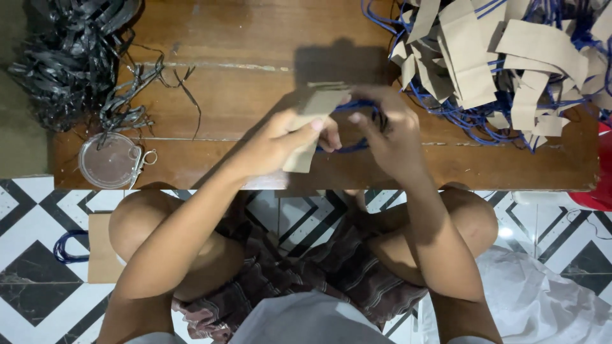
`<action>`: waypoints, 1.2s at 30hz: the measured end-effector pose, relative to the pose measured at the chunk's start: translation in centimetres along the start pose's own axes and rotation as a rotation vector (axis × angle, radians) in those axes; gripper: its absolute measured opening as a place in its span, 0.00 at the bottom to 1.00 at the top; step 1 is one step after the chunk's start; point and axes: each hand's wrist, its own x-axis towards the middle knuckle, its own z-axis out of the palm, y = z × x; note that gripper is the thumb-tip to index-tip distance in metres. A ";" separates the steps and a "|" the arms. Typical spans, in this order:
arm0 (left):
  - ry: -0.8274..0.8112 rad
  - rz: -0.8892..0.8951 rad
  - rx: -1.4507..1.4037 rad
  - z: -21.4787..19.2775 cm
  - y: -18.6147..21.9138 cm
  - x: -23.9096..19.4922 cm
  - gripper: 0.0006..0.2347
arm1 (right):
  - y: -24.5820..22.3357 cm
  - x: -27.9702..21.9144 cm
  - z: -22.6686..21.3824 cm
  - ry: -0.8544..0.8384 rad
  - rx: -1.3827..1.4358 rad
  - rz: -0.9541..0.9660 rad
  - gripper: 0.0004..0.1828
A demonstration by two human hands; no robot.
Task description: The person sits at a low wooden table and repeatedly picks up small rectangular cardboard pieces, then wraps a blue plastic tie around each piece to secure it. The person stacks the tied pieces into a growing bundle in their left hand while continuing to process more pieces from a pile on the table.
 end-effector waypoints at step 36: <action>0.155 0.233 -0.474 -3.4 9.4 -0.5 0.12 | 5.6 3.0 -11.1 -0.151 -0.864 0.348 0.34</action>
